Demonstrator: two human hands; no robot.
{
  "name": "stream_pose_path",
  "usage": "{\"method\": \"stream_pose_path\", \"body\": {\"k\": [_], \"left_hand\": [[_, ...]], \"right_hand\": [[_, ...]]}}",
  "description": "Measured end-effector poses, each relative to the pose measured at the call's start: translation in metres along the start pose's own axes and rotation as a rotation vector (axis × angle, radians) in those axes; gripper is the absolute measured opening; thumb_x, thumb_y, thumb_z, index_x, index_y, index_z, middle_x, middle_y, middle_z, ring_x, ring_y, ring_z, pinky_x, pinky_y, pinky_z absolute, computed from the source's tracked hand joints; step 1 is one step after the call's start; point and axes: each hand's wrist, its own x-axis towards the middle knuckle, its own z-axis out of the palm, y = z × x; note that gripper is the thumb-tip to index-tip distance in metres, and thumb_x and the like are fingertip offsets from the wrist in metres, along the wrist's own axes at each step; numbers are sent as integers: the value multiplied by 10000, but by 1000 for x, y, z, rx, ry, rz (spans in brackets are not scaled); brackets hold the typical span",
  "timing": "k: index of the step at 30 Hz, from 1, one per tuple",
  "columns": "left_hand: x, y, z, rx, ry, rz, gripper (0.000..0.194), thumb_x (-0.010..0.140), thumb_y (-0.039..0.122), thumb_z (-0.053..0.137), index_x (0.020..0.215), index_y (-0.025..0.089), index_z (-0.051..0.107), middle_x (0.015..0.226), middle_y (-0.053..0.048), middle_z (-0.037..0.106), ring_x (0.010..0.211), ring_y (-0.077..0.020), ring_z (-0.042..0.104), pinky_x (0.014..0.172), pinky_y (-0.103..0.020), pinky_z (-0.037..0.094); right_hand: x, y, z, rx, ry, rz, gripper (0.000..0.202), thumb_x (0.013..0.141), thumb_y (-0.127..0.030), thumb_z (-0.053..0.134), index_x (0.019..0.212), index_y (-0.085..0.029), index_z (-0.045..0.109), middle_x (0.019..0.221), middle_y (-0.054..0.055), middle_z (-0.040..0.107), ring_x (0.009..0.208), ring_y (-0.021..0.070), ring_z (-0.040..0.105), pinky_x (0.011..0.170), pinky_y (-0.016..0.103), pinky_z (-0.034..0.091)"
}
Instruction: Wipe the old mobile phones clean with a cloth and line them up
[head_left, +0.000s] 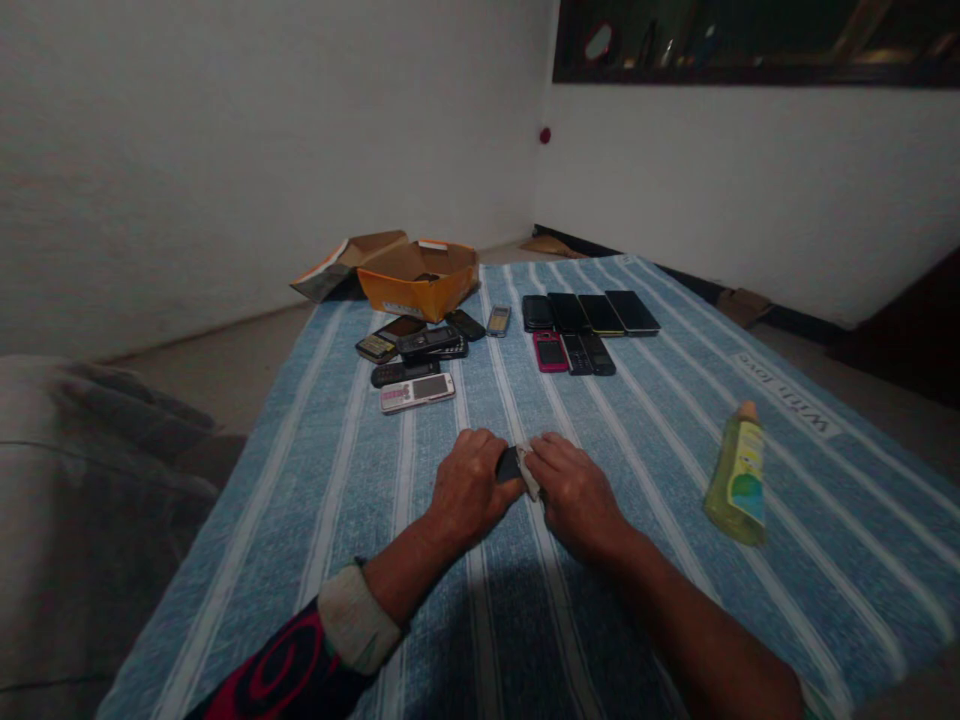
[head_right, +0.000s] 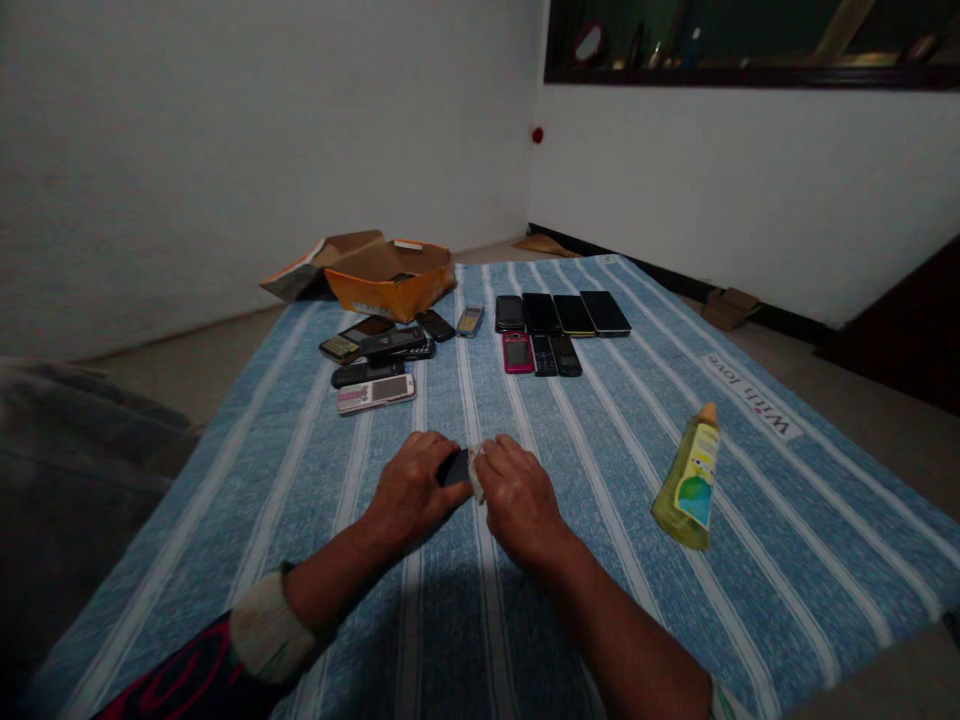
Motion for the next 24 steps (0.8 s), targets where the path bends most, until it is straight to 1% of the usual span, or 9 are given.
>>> {"method": "stream_pose_path", "body": {"k": [4, 7, 11, 16, 20, 22, 24], "left_hand": [[0, 0, 0, 0, 3, 2, 118, 764, 267, 676, 830, 190, 616, 832, -43, 575, 839, -226, 517, 772, -369, 471], [0, 0, 0, -10, -3, -3, 130, 755, 267, 689, 831, 186, 621, 841, -48, 583, 847, -233, 517, 775, -376, 470], [0, 1, 0, -6, -16, -16, 192, 734, 289, 733, 848, 176, 629, 866, -55, 591, 869, -242, 523, 779, -381, 472], [0, 1, -1, 12, -33, -9, 216, 734, 310, 749, 836, 163, 628, 844, -56, 579, 872, -244, 526, 767, -367, 471], [1, 2, -2, 22, -46, -13, 217, 749, 317, 736, 855, 161, 628, 865, -59, 586, 881, -243, 525, 787, -368, 468], [1, 2, -2, 27, -54, -18, 209, 755, 311, 728, 861, 162, 628, 871, -58, 588, 884, -241, 525, 794, -367, 468], [1, 2, -1, 38, -59, -22, 192, 761, 299, 720, 859, 163, 626, 869, -56, 587, 884, -239, 524, 797, -365, 469]], "right_hand": [[-7, -5, 6, -85, 54, -4, 383, 880, -39, 415, 1184, -136, 626, 1215, 161, 633, 1244, 277, 491, 992, 446, 449], [-2, -6, 6, -128, 25, 36, 360, 900, -46, 419, 1193, -125, 613, 1219, 160, 628, 1252, 282, 479, 982, 440, 456], [2, -5, 4, -100, 7, 70, 362, 907, -46, 417, 1214, -125, 592, 1223, 163, 615, 1280, 278, 448, 997, 452, 447], [-8, -5, 9, -109, 52, 41, 378, 909, -47, 402, 1235, -123, 578, 1262, 168, 592, 1283, 276, 447, 1033, 471, 413], [-4, -1, 10, -147, 20, 41, 368, 904, -41, 419, 1232, -90, 579, 1227, 191, 611, 1260, 285, 468, 1007, 459, 436], [-3, 0, 11, -150, 25, 28, 366, 910, -50, 420, 1236, -104, 576, 1216, 184, 616, 1248, 280, 478, 1002, 460, 442], [-6, -1, 12, -146, 59, 0, 360, 921, -63, 406, 1233, -121, 576, 1227, 173, 609, 1247, 275, 476, 1003, 462, 441]]}}
